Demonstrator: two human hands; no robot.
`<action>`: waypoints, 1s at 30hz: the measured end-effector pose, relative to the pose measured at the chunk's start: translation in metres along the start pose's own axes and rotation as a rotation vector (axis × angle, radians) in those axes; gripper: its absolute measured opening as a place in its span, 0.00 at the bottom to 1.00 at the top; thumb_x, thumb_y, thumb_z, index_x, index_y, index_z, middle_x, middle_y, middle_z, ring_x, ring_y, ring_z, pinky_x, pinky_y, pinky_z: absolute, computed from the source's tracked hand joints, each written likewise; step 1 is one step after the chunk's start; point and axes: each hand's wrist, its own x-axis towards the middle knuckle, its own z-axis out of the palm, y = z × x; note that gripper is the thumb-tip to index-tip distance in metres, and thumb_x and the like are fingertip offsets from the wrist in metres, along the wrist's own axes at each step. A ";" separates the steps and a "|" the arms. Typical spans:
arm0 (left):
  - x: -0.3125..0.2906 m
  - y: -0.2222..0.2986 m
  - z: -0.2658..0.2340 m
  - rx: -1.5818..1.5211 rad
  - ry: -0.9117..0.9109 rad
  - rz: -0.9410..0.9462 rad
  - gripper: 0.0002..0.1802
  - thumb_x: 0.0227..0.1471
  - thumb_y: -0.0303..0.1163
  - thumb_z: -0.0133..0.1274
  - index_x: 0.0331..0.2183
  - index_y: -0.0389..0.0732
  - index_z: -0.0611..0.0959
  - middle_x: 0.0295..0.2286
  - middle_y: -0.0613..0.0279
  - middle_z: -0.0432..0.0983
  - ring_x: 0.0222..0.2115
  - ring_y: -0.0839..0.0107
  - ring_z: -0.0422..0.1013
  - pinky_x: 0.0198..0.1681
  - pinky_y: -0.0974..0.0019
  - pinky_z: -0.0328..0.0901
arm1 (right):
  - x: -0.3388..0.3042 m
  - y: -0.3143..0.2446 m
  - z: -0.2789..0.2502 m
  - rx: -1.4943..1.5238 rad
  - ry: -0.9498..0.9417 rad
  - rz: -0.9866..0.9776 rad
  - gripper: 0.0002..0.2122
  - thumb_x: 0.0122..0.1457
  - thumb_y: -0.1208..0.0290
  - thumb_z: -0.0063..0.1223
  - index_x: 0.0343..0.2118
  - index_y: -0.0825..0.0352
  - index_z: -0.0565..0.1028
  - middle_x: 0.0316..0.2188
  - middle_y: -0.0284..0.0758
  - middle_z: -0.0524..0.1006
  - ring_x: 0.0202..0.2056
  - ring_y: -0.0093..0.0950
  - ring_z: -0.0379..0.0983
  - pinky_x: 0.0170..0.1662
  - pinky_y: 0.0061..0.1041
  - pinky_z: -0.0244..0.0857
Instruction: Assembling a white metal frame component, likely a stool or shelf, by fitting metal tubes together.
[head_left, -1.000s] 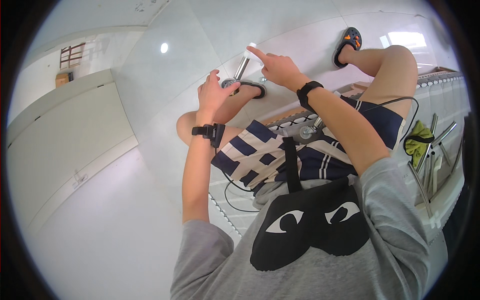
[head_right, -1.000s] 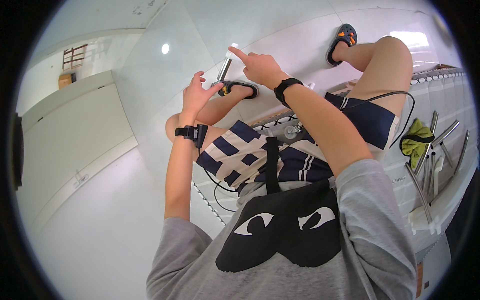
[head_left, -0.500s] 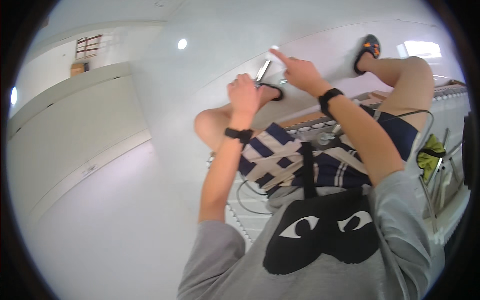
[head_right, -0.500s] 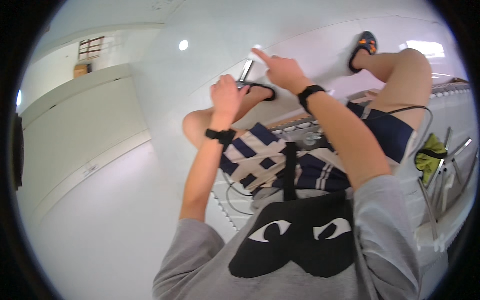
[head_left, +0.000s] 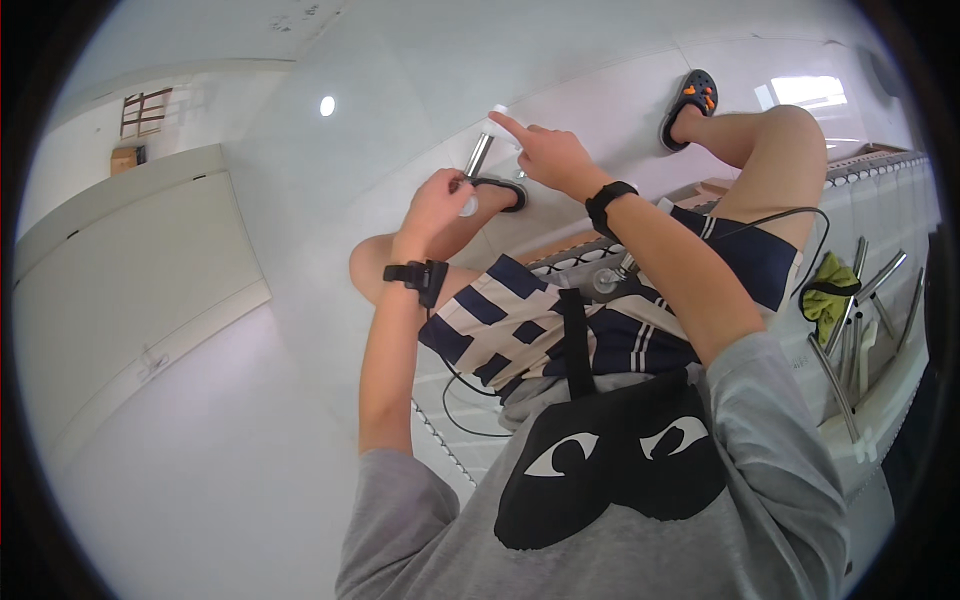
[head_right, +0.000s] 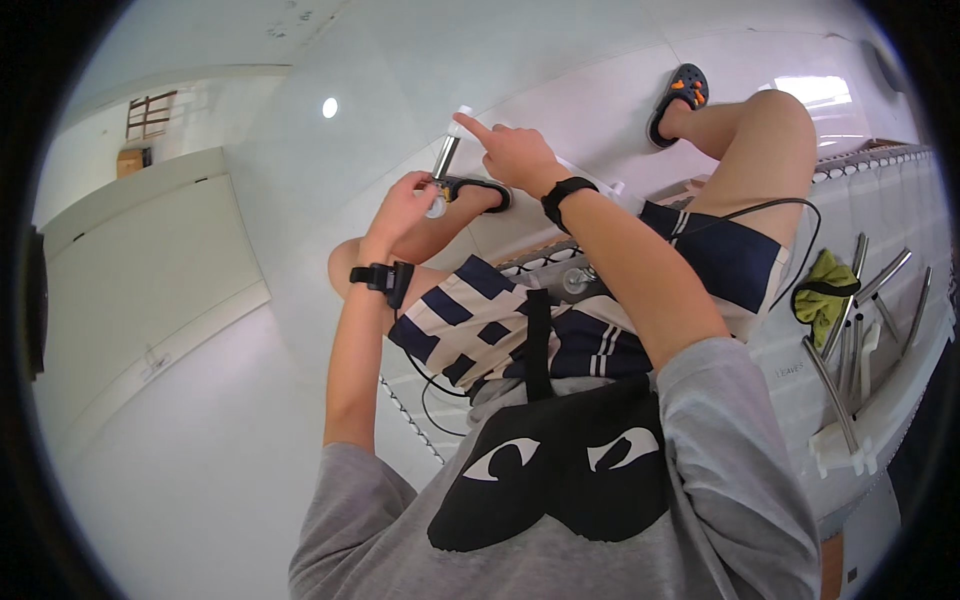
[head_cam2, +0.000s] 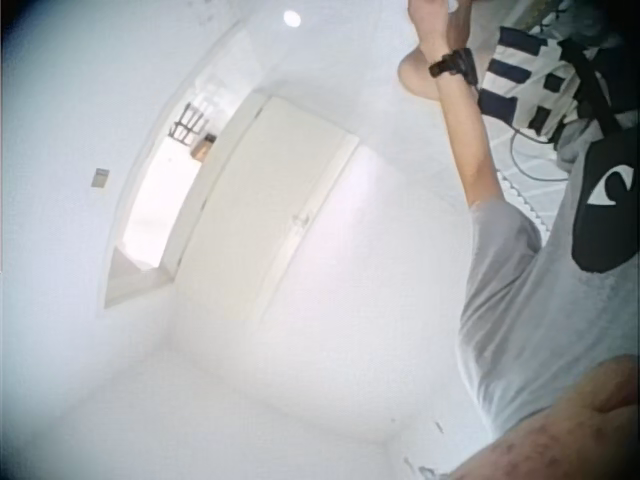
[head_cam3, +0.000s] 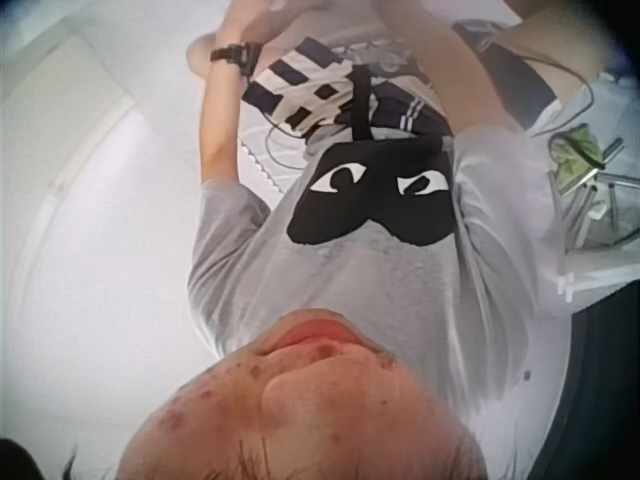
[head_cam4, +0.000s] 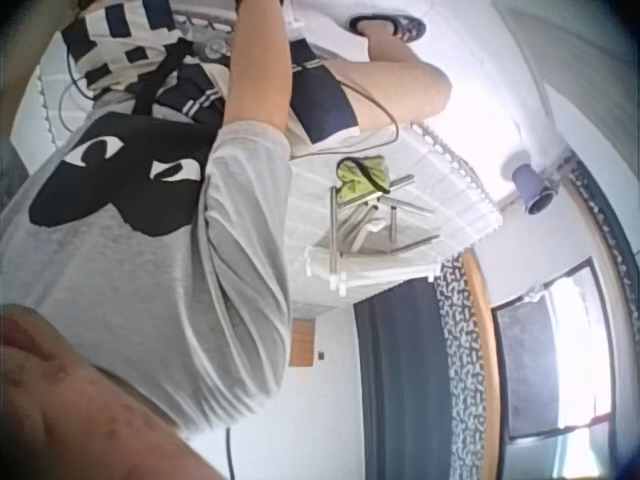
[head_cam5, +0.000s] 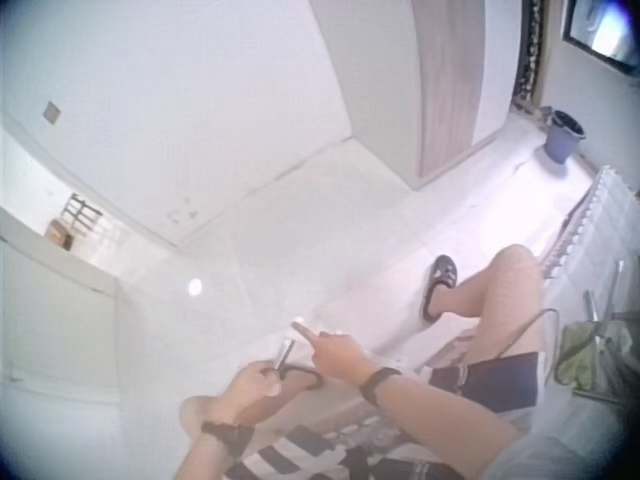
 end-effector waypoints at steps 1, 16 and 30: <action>-0.003 0.002 0.008 0.123 0.081 0.056 0.22 0.51 0.44 0.60 0.38 0.33 0.81 0.29 0.55 0.80 0.30 0.61 0.76 0.37 0.63 0.69 | -0.001 0.002 0.000 -0.005 0.002 0.014 0.36 0.54 0.74 0.48 0.67 0.43 0.54 0.31 0.39 0.77 0.30 0.40 0.77 0.34 0.39 0.71; 0.015 -0.020 0.008 -0.439 -0.103 -0.138 0.15 0.52 0.36 0.50 0.29 0.34 0.82 0.25 0.63 0.79 0.27 0.76 0.71 0.32 0.70 0.65 | -0.004 -0.003 -0.002 -0.012 -0.042 0.024 0.37 0.54 0.74 0.48 0.67 0.43 0.53 0.30 0.39 0.77 0.31 0.40 0.77 0.34 0.39 0.71; -0.015 0.021 0.024 0.604 0.333 0.075 0.15 0.48 0.38 0.57 0.35 0.37 0.79 0.35 0.57 0.81 0.36 0.56 0.76 0.39 0.59 0.69 | -0.001 0.005 0.006 -0.050 0.015 -0.004 0.37 0.53 0.73 0.49 0.67 0.42 0.53 0.28 0.38 0.78 0.27 0.39 0.77 0.30 0.39 0.71</action>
